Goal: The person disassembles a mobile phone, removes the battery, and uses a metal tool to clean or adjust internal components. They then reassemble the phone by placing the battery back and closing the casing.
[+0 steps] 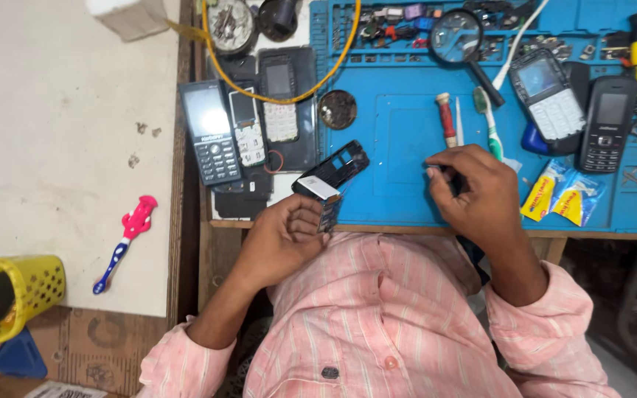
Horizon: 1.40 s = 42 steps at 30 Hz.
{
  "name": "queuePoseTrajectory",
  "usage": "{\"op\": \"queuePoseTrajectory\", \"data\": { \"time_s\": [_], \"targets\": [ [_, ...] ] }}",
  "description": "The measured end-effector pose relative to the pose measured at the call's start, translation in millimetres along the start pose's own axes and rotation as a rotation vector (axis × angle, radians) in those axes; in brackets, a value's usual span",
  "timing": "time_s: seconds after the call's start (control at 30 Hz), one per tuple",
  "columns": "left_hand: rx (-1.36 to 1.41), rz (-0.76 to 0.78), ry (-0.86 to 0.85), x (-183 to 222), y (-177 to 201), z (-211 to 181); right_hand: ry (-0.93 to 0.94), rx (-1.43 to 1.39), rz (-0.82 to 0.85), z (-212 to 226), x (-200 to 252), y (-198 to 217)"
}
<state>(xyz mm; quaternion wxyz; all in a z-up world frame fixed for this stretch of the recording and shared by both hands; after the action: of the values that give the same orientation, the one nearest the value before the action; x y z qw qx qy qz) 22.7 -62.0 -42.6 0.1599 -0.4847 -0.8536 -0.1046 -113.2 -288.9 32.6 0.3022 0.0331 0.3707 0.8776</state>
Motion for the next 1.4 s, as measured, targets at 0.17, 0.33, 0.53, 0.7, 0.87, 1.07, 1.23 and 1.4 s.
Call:
{"op": "queuePoseTrajectory", "data": {
  "time_s": [0.17,0.33,0.53,0.7,0.87,1.07,1.23,1.4],
  "targets": [
    [0.075,-0.049,0.01,10,-1,8,-0.008,0.022,0.006,-1,3,-2],
    [0.134,-0.087,0.004,14,-3,14,-0.011,0.038,-0.015,-1,4,3],
    [0.114,-0.036,-0.025,21,-21,21,-0.086,0.004,-0.058,-10,8,15],
    [0.045,-0.092,0.139,25,-16,32,-0.105,-0.062,-0.163,-24,19,32],
    [-0.131,-0.091,0.12,26,-7,30,-0.26,-0.396,-0.235,-64,35,38],
    [-0.358,-0.085,0.009,23,0,-1,-0.303,-0.621,-0.298,-90,40,41],
    [-0.643,0.19,0.264,23,-4,-21,-0.365,-0.726,-0.316,-96,46,48],
    [-0.29,0.097,-0.374,6,-38,-104,-0.439,-0.985,-0.074,-56,55,-5]
  ]
}}
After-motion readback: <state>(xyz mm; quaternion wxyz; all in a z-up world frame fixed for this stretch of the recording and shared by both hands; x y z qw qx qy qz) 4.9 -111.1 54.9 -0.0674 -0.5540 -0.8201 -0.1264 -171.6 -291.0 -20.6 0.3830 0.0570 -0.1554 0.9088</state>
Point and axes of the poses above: each hand's wrist, its own x-axis away from the middle knuckle, its own y-axis out of the back of the hand, z = x × y, the point moved 9 cm from there along -x, towards the middle knuckle, and after that the axes turned 3 degrees about -y, right-handed, at the moved point
